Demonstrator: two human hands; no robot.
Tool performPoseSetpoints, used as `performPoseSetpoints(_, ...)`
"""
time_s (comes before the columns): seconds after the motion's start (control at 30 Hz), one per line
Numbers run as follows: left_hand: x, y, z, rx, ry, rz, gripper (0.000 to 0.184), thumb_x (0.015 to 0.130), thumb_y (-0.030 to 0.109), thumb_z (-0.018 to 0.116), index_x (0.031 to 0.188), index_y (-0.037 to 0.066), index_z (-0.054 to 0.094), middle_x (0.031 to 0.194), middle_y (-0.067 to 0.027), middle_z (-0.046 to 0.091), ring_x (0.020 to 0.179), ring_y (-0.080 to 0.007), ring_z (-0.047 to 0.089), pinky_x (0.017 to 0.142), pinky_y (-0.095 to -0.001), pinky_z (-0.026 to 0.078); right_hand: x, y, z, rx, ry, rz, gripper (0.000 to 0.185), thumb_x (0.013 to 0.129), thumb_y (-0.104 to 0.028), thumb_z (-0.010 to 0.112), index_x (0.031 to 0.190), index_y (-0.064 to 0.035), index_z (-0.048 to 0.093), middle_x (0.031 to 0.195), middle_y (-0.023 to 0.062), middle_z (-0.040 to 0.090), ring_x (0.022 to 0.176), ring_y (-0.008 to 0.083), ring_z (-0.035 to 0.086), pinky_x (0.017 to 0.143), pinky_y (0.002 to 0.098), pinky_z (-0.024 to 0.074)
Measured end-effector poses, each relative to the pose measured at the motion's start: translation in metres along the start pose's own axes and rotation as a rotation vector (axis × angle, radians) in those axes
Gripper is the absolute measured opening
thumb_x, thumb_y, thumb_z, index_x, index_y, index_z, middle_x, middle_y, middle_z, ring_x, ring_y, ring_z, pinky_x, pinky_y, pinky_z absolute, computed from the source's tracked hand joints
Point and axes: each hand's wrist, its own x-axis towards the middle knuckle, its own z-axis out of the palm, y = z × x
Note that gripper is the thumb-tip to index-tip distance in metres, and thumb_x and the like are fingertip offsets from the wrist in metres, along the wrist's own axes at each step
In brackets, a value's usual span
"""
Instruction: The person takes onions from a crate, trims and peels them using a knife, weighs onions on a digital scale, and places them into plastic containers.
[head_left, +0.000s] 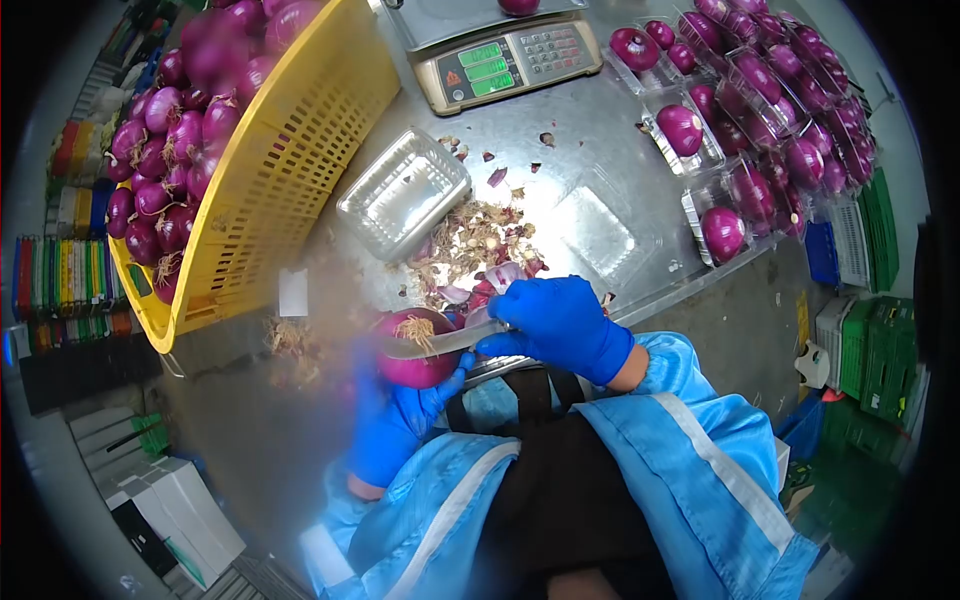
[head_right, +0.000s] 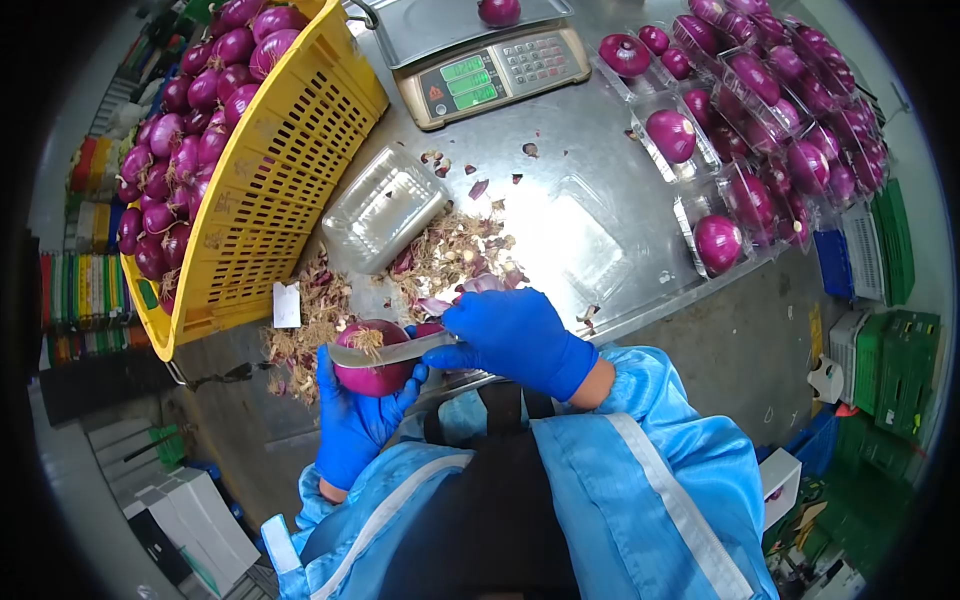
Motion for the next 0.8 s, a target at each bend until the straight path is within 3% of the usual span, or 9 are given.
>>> performPoseSetpoints(0.1, 0.002, 0.003, -0.009, 0.076, -0.095, -0.035, 0.076, 0.091, 0.055, 0.053, 0.143, 0.006, 0.029, 0.142, -0.0277, 0.036, 0.128, -0.0468, 0.042, 0.099, -0.0618, 0.045, 0.007, -0.008, -0.003, 0.085, -0.001, -0.039, 0.038, 0.077, -0.056, 0.064, 0.091, -0.0209, 0.068, 0.071, 0.0021, 0.059, 0.066, 0.0207, 0.063, 0.054, 0.0335, 0.0481)
performPoseSetpoints(0.2, 0.001, -0.006, -0.005, 0.315, 0.043, 0.127, 0.093, 0.082, 0.06, 0.064, 0.144, 0.0, 0.028, 0.138, -0.0305, 0.04, 0.117, -0.0502, 0.05, 0.092, -0.0556, 0.052, 0.007, -0.006, -0.002, 0.135, -0.027, -0.025, 0.032, 0.079, -0.048, 0.067, 0.089, -0.0182, 0.068, 0.071, 0.0048, 0.06, 0.064, 0.0236, 0.063, 0.054, 0.034, 0.0478)
performPoseSetpoints(0.4, 0.003, 0.022, -0.022, 0.173, 0.034, 0.283, 0.088, 0.083, 0.051, 0.065, 0.144, 0.0, 0.028, 0.139, -0.0305, 0.039, 0.12, -0.0513, 0.046, 0.097, -0.0567, 0.048, -0.048, 0.045, 0.039, 0.299, 0.041, 0.324, 0.021, 0.082, -0.036, 0.07, 0.087, -0.016, 0.066, 0.07, 0.0065, 0.062, 0.06, 0.0239, 0.063, 0.054, 0.0348, 0.0486)
performPoseSetpoints(0.5, 0.005, 0.007, -0.005, 0.262, 0.04, 0.345, 0.086, 0.083, 0.048, 0.065, 0.145, 0.0, 0.028, 0.143, -0.0265, 0.038, 0.126, -0.0463, 0.044, 0.101, -0.0588, 0.044, -0.026, 0.018, 0.023, 0.358, 0.138, 0.185, 0.022, 0.081, -0.035, 0.071, 0.088, -0.0138, 0.067, 0.073, 0.0061, 0.063, 0.061, 0.0263, 0.063, 0.053, 0.0343, 0.047)
performPoseSetpoints(0.57, 0.004, 0.002, -0.004, 0.257, 0.052, 0.326, 0.084, 0.085, 0.046, 0.064, 0.145, 0.001, 0.028, 0.145, -0.0233, 0.037, 0.13, -0.0424, 0.042, 0.102, -0.0613, 0.042, -0.014, 0.007, 0.007, 0.283, 0.026, 0.103, 0.026, 0.081, -0.038, 0.071, 0.089, -0.0146, 0.067, 0.076, 0.0047, 0.064, 0.064, 0.0254, 0.063, 0.054, 0.0337, 0.0473)
performPoseSetpoints(0.63, 0.003, -0.005, -0.005, 0.642, 0.011, 0.429, 0.064, 0.094, 0.042, 0.052, 0.141, 0.002, 0.033, 0.142, -0.024, 0.039, 0.129, -0.0418, 0.042, 0.103, -0.0638, 0.039, -0.007, 0.002, -0.008, 0.158, -0.153, 0.064, 0.033, 0.079, -0.046, 0.071, 0.096, -0.0171, 0.068, 0.081, 0.0031, 0.066, 0.071, 0.0235, 0.066, 0.06, 0.0312, 0.0497)
performPoseSetpoints(0.7, 0.005, -0.007, -0.002, 0.588, -0.033, 0.414, 0.056, 0.098, 0.039, 0.047, 0.138, 0.002, 0.036, 0.14, -0.0242, 0.04, 0.128, -0.0426, 0.043, 0.103, -0.0648, 0.039, -0.012, 0.007, 0.004, 0.388, -0.038, 0.12, 0.042, 0.078, -0.044, 0.073, 0.108, -0.0171, 0.066, 0.092, 0.0054, 0.067, 0.074, 0.0236, 0.067, 0.064, 0.0307, 0.0512)
performPoseSetpoints(0.77, 0.008, -0.007, 0.003, 0.097, -0.066, 0.273, 0.056, 0.098, 0.038, 0.049, 0.137, 0.0, 0.036, 0.14, -0.024, 0.041, 0.127, -0.0447, 0.043, 0.102, -0.0642, 0.041, -0.009, 0.007, 0.009, 0.582, 0.102, 0.158, 0.052, 0.077, -0.041, 0.075, 0.121, -0.0162, 0.061, 0.104, 0.0082, 0.067, 0.077, 0.0231, 0.067, 0.069, 0.0308, 0.0522)
performPoseSetpoints(0.8, 0.013, -0.007, 0.0, 0.102, -0.055, 0.261, 0.056, 0.098, 0.038, 0.049, 0.137, 0.0, 0.036, 0.14, -0.0241, 0.041, 0.127, -0.046, 0.043, 0.101, -0.0643, 0.041, 0.0, 0.002, 0.013, 0.661, 0.184, 0.17, 0.058, 0.077, -0.038, 0.076, 0.127, -0.0152, 0.057, 0.111, 0.0099, 0.065, 0.079, 0.0226, 0.068, 0.07, 0.0312, 0.0524)
